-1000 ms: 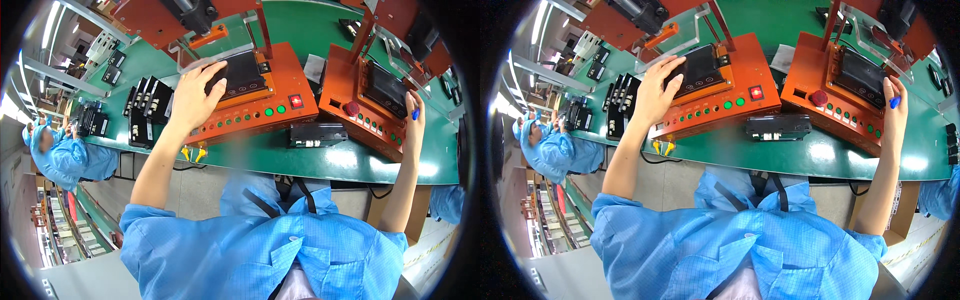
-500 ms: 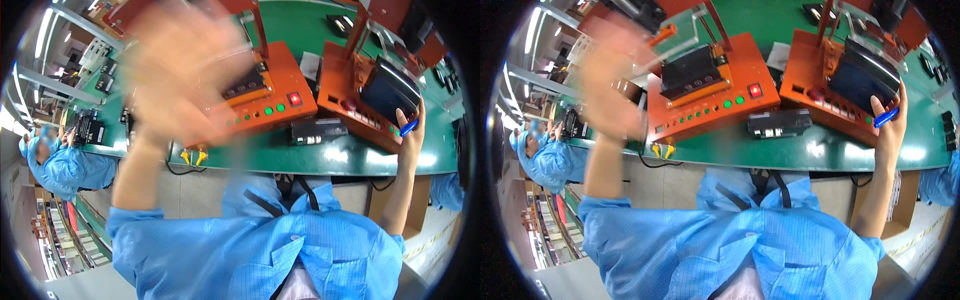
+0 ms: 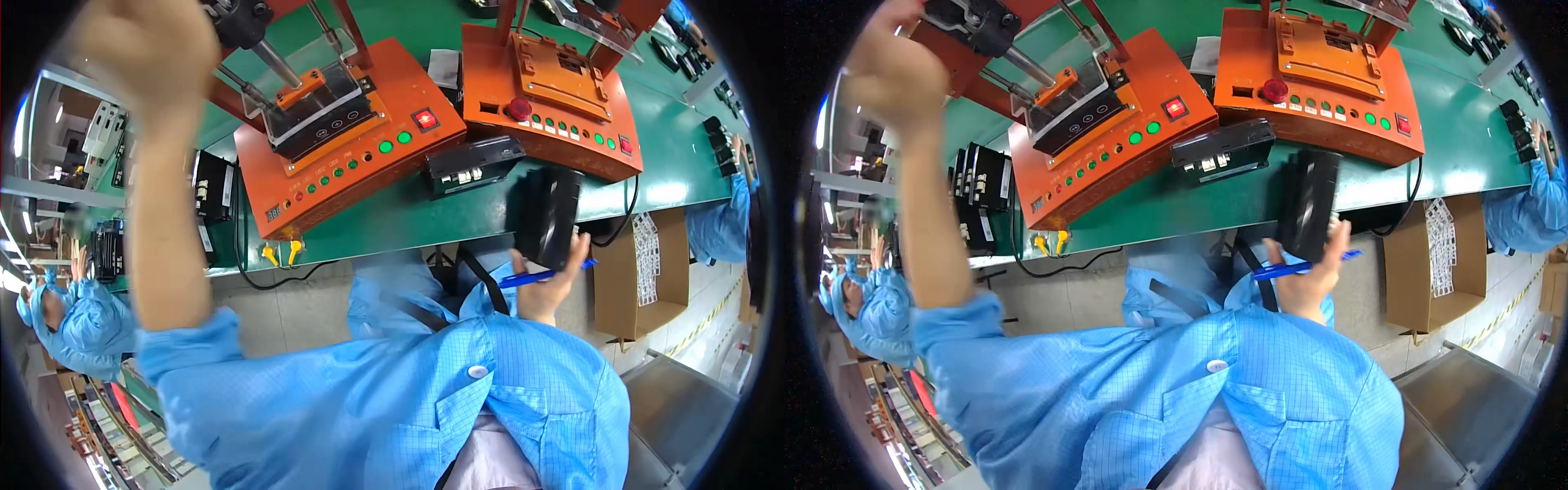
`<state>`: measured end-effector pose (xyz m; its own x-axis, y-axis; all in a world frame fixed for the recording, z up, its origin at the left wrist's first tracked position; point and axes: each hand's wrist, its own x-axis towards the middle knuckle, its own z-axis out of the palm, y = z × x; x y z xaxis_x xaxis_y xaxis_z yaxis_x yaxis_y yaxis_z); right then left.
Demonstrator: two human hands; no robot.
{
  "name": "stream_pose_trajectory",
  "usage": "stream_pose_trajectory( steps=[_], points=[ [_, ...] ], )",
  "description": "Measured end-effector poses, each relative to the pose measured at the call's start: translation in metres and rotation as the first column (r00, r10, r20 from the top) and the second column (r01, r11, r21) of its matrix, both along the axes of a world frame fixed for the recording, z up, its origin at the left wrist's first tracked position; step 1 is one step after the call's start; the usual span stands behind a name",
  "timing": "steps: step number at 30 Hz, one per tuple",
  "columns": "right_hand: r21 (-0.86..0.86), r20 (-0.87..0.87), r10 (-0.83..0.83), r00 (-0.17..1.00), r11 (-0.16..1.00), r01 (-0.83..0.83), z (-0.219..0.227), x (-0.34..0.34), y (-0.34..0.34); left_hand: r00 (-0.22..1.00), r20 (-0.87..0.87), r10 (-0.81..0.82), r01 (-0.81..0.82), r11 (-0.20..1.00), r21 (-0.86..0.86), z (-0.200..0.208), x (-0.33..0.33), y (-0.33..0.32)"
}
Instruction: Testing and marking electronic components using a specialized fixture on an assembly line.
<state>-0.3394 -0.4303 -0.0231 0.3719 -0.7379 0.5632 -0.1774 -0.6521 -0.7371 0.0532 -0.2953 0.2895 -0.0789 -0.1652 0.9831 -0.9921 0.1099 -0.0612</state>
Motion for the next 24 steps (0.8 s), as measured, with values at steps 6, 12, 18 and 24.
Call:
stream_pose_trajectory(
  steps=[6, 12, 18, 24],
  points=[
    [-0.085, -0.36, 0.199, 0.911, 0.966, -0.245, 0.017, 0.029, 0.011, 0.958, -0.287, -0.006, -0.05, 0.982, -0.185, -0.131, -0.126, -0.029],
    [-0.247, -0.137, 0.453, 0.881, 0.846, -0.473, 0.032, 0.019, -0.008, 0.903, -0.349, 0.252, -0.052, 0.869, 0.491, -0.267, -0.205, 0.0],
    [-0.064, 0.461, 0.565, 0.684, 0.79, -0.61, 0.189, 0.205, -0.044, 0.802, -0.504, 0.32, -0.109, 0.909, 0.403, -0.295, -0.194, -0.029],
    [0.348, -0.037, -0.06, 0.997, 0.935, 0.069, 0.16, 0.425, -0.184, 0.824, -0.532, 0.192, 0.022, 0.929, 0.369, -0.286, -0.201, -0.031]
  ],
)
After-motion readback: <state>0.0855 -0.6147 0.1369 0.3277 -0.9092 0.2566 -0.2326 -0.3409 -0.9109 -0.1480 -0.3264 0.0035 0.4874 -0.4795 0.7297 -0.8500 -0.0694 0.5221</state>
